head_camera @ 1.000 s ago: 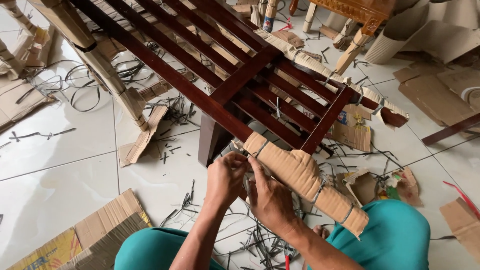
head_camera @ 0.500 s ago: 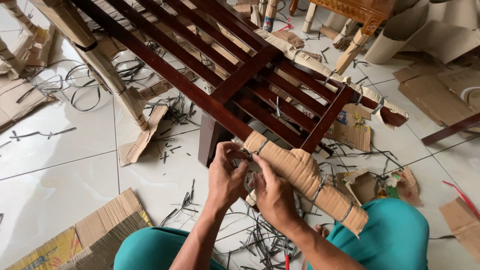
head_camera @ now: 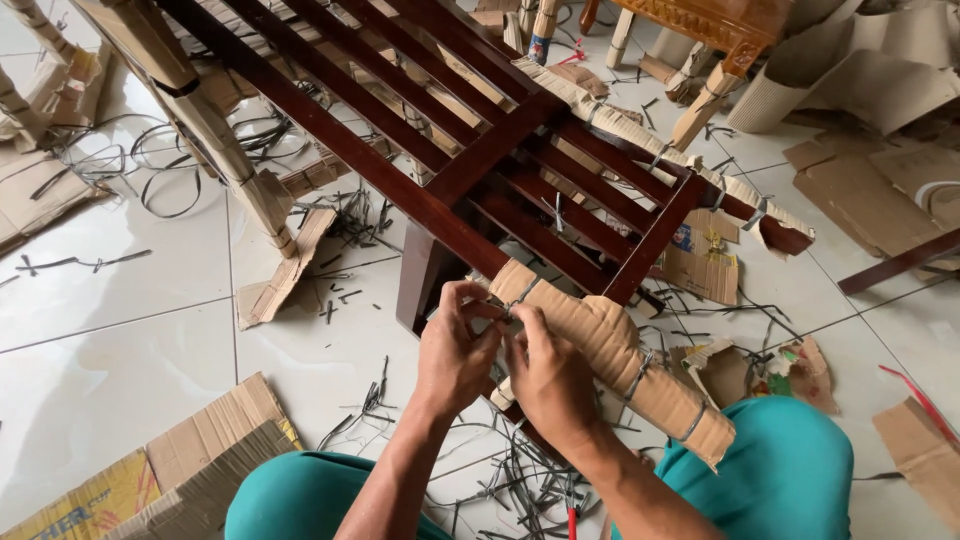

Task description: Wrapping a wooden chair with cardboard and securing it with plastic straps for shipping or storage.

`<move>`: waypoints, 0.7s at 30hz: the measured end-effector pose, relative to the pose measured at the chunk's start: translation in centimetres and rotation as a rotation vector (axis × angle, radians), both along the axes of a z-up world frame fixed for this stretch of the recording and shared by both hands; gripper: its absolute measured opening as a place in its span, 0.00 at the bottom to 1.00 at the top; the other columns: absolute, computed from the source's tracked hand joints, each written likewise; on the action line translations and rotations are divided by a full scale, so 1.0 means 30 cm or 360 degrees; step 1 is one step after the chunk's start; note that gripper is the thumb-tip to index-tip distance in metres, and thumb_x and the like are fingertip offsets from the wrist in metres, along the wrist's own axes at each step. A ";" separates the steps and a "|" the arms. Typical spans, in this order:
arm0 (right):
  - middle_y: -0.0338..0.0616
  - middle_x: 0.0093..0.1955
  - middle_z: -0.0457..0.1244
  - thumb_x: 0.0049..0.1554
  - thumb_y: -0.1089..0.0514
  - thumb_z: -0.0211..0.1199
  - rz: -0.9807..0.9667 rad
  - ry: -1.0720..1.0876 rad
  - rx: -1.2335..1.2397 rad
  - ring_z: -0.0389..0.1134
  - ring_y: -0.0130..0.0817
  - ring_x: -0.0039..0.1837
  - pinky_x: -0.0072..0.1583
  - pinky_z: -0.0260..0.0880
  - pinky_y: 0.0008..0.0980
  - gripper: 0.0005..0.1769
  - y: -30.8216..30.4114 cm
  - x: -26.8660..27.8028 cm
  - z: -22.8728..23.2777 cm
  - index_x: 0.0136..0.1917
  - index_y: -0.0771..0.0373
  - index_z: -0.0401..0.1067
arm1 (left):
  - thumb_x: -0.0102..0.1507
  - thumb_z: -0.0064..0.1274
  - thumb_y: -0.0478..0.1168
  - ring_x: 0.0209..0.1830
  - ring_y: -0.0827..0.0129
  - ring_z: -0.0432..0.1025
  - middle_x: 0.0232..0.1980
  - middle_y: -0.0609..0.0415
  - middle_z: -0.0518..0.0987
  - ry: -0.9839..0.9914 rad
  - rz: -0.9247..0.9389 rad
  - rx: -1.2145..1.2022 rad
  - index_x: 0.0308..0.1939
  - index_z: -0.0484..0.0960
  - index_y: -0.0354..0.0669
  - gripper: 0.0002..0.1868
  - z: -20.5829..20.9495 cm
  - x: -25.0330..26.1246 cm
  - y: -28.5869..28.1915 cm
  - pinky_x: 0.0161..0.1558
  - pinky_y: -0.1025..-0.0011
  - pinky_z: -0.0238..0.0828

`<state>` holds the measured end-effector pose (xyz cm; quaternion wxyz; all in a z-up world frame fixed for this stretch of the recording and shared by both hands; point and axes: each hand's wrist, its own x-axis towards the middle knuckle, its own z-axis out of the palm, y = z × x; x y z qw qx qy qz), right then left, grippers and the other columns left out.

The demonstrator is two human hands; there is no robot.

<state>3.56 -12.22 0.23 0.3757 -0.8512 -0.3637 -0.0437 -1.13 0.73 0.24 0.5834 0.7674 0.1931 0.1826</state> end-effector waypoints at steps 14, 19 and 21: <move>0.54 0.44 0.73 0.61 0.66 0.54 -0.0129 0.0023 -0.0073 0.76 0.52 0.44 0.48 0.78 0.47 0.16 -0.009 0.028 0.129 0.60 0.56 0.74 | 0.66 0.51 0.44 0.33 0.63 0.77 0.36 0.52 0.89 0.0229 0.0139 -0.0210 0.54 0.77 0.48 0.13 0.035 -0.015 0.030 0.36 0.67 0.66; 0.47 0.52 0.68 0.59 0.65 0.54 0.0070 -0.0206 -0.0383 0.74 0.50 0.50 0.48 0.76 0.47 0.20 -0.049 0.122 0.157 0.62 0.52 0.74 | 0.66 0.52 0.50 0.30 0.66 0.78 0.29 0.55 0.85 0.0399 0.0107 -0.0343 0.51 0.82 0.45 0.16 0.040 -0.037 0.066 0.40 0.67 0.71; 0.46 0.55 0.66 0.61 0.63 0.52 0.0143 -0.0244 -0.0524 0.74 0.49 0.50 0.46 0.76 0.47 0.17 -0.038 0.155 0.173 0.62 0.53 0.73 | 0.67 0.52 0.47 0.26 0.67 0.77 0.28 0.53 0.83 0.0367 0.0044 -0.0457 0.48 0.85 0.40 0.15 0.032 -0.025 0.066 0.40 0.69 0.72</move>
